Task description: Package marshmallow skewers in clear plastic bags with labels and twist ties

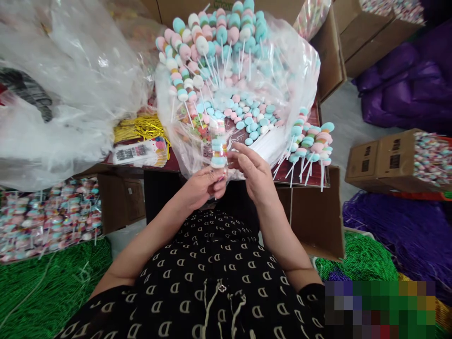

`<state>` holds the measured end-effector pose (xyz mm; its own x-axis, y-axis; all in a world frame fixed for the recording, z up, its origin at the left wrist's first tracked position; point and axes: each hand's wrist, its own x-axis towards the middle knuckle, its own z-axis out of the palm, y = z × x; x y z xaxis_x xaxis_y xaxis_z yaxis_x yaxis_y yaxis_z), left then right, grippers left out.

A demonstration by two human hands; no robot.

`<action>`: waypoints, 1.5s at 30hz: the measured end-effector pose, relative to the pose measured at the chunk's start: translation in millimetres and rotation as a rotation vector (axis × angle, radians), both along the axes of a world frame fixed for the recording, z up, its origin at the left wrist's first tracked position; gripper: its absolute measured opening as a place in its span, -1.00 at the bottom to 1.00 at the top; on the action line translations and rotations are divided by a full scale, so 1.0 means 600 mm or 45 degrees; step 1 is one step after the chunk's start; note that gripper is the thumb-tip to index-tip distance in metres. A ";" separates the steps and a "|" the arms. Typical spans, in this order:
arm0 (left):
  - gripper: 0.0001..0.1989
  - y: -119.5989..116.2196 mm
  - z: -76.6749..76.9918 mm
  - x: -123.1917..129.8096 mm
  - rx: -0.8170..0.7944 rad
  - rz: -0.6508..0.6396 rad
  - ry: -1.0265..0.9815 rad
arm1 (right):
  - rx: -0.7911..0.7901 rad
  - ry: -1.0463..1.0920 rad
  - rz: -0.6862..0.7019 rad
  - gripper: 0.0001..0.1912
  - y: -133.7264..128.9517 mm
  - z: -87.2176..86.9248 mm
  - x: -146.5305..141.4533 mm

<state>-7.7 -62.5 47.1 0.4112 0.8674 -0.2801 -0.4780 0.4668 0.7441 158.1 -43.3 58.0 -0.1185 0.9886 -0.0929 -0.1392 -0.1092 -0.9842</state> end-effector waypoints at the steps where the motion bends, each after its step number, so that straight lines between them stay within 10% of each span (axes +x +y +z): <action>1: -0.63 -0.004 0.002 0.002 -0.032 -0.063 -0.042 | -0.064 0.101 0.105 -0.60 0.006 0.000 -0.007; 5: -0.66 -0.010 0.007 0.002 -0.114 -0.205 -0.109 | -0.256 0.365 0.348 -0.56 0.016 -0.010 -0.038; 19: -0.46 0.003 -0.024 -0.016 0.211 -0.197 0.447 | -0.236 0.302 0.197 -0.48 0.003 -0.027 -0.063; 34: -0.55 -0.020 -0.029 -0.007 -0.069 -0.351 0.080 | -0.119 0.324 0.120 -0.44 0.021 -0.020 -0.057; 45: -0.82 -0.015 -0.015 -0.008 -0.165 -0.162 0.098 | 0.031 0.228 0.034 -0.29 0.041 -0.035 -0.046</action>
<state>-12.4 -71.3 38.3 0.4881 0.7644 -0.4212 -0.3529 0.6142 0.7059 130.8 -18.5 37.1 -0.1575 0.9865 -0.0441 -0.3095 -0.0917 -0.9465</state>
